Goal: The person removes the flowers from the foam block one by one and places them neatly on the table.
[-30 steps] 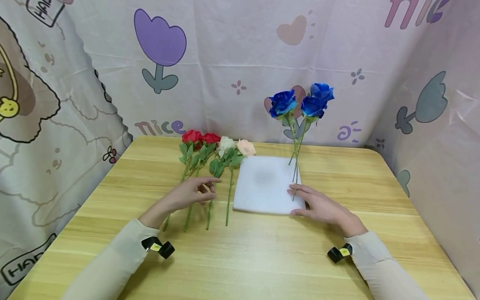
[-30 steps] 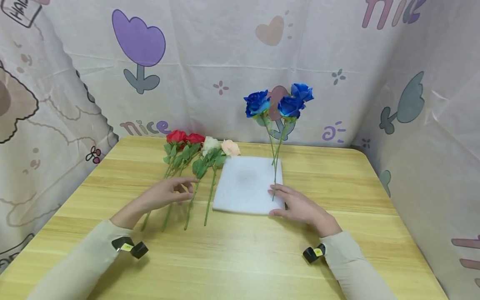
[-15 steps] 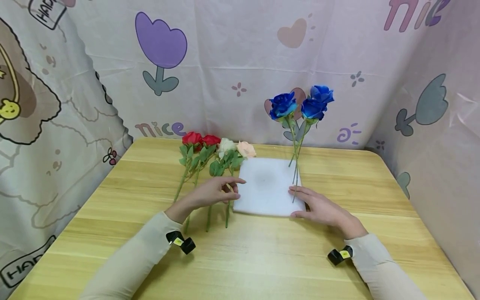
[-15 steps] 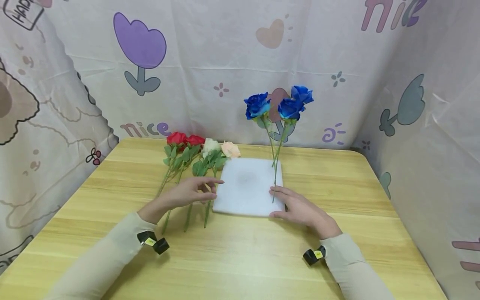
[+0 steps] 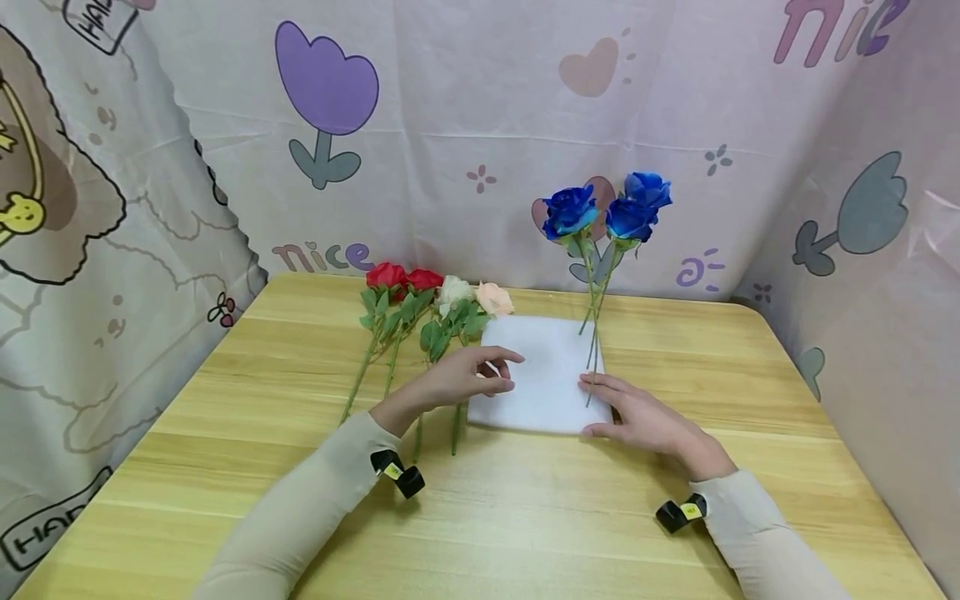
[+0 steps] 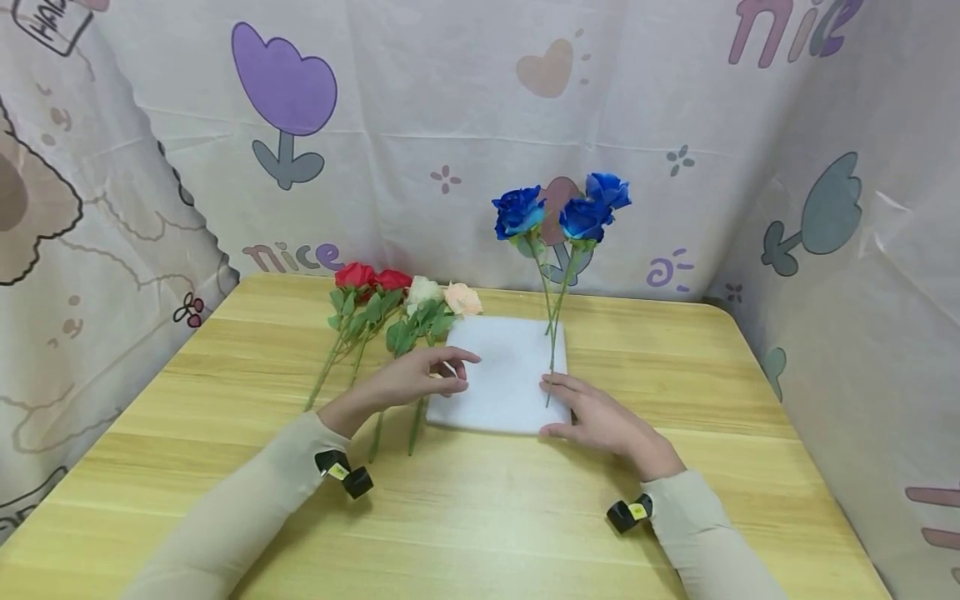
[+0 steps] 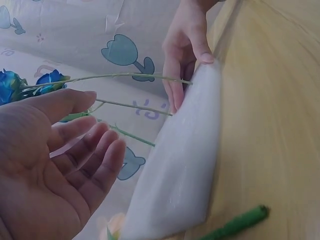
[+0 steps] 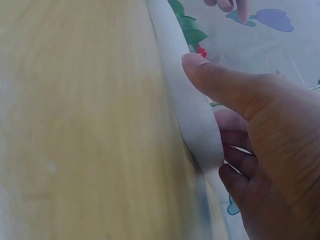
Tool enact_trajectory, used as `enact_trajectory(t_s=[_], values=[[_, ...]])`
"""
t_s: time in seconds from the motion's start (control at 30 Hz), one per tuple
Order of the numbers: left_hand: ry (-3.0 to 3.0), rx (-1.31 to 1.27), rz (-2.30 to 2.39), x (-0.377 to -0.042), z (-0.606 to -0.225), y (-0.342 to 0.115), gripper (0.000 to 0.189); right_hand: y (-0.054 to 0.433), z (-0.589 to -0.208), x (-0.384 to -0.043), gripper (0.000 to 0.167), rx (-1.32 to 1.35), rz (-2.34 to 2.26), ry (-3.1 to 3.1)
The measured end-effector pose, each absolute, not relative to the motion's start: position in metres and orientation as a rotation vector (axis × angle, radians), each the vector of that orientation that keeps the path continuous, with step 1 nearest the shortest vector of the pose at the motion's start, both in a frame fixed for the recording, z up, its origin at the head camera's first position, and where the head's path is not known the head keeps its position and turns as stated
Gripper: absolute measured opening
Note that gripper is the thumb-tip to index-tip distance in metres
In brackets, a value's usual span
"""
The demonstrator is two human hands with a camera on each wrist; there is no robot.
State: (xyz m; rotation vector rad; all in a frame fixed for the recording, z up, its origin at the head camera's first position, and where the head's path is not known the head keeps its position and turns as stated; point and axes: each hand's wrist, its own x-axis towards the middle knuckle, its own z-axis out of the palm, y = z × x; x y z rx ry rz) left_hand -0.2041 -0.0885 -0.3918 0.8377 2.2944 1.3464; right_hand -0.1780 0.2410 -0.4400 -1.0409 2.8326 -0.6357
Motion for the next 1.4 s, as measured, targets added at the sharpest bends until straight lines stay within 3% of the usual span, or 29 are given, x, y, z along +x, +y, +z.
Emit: enact_trajectory(t_s=[1.4], values=[[2.129,0.74,1.581,-0.225,-0.422,-0.003,0.041,0.241,-0.434,-0.182,0.076,-1.054,-0.691,2.79]])
